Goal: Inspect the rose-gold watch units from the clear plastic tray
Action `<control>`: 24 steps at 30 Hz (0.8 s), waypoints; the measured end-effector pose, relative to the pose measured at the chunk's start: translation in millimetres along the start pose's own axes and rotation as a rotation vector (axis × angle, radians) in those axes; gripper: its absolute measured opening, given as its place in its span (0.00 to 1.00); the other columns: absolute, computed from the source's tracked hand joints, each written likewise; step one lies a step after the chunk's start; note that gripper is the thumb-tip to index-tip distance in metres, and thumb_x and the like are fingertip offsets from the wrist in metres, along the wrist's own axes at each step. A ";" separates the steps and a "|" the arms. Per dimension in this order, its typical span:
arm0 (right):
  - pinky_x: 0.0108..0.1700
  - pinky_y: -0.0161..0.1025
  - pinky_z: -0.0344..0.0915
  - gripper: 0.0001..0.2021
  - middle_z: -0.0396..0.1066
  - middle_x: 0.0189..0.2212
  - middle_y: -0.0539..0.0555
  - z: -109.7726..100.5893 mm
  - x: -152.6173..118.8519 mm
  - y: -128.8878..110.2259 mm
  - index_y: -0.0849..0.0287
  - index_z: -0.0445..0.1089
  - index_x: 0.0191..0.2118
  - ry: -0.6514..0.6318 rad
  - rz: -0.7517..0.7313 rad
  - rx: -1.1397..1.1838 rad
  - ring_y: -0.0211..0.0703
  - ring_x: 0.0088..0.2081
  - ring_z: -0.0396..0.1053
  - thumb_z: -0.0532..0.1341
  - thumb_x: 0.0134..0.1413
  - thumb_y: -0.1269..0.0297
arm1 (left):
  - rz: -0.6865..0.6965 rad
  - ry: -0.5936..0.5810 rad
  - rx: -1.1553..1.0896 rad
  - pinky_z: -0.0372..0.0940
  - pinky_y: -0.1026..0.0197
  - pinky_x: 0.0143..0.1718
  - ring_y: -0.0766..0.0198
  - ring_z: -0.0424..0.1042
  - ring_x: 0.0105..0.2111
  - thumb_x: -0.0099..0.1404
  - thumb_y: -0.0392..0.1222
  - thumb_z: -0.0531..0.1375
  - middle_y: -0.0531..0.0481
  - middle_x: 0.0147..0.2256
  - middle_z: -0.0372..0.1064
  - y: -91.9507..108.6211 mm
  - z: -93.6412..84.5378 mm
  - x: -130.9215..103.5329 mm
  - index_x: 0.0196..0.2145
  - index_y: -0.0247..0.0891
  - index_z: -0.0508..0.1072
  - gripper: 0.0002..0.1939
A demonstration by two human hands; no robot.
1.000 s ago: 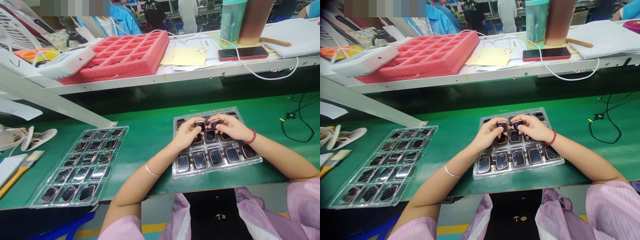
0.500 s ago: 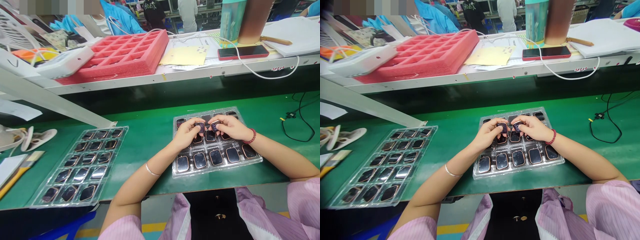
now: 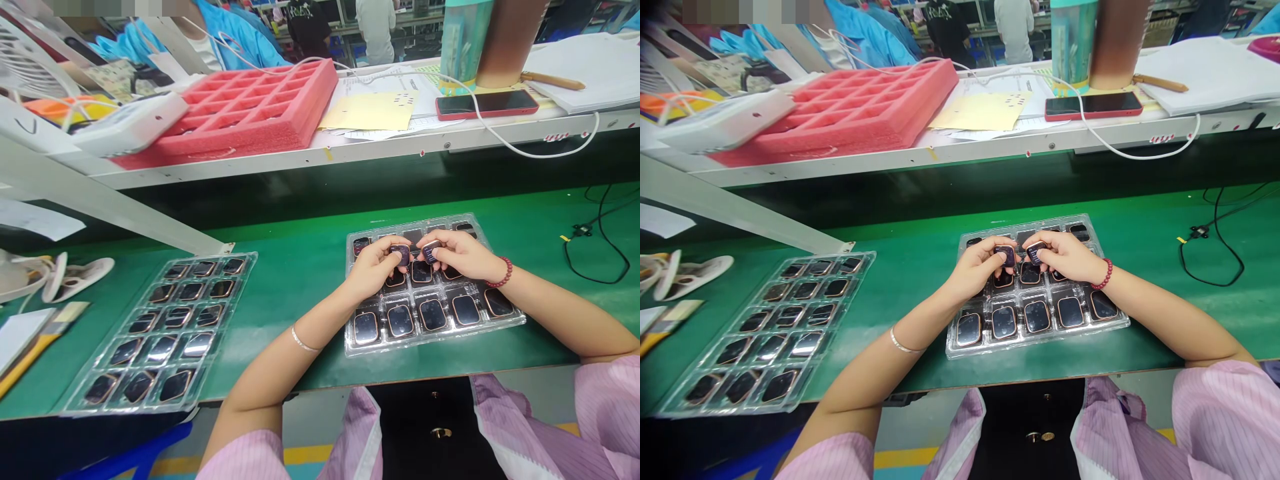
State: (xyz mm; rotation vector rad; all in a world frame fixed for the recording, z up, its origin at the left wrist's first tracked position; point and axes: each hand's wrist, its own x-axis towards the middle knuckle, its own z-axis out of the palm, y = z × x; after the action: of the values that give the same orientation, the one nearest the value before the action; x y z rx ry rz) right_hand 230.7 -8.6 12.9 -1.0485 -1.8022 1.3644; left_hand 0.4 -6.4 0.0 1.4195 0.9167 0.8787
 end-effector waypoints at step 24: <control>0.37 0.38 0.79 0.22 0.77 0.50 0.59 -2.5 -0.6 3.4 0.59 0.70 0.56 -0.031 -0.091 0.020 0.43 0.40 0.80 0.60 0.55 0.74 | 0.069 0.031 0.035 0.71 0.60 0.43 0.59 0.76 0.43 0.57 0.35 0.66 0.45 0.45 0.76 0.8 1.9 -3.3 0.52 0.38 0.71 0.24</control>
State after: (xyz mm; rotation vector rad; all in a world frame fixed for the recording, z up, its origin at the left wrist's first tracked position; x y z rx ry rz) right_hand 233.9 -7.5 10.3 -0.9280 -1.8323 1.3472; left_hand 0.9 -10.2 0.7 1.4787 0.9151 0.9429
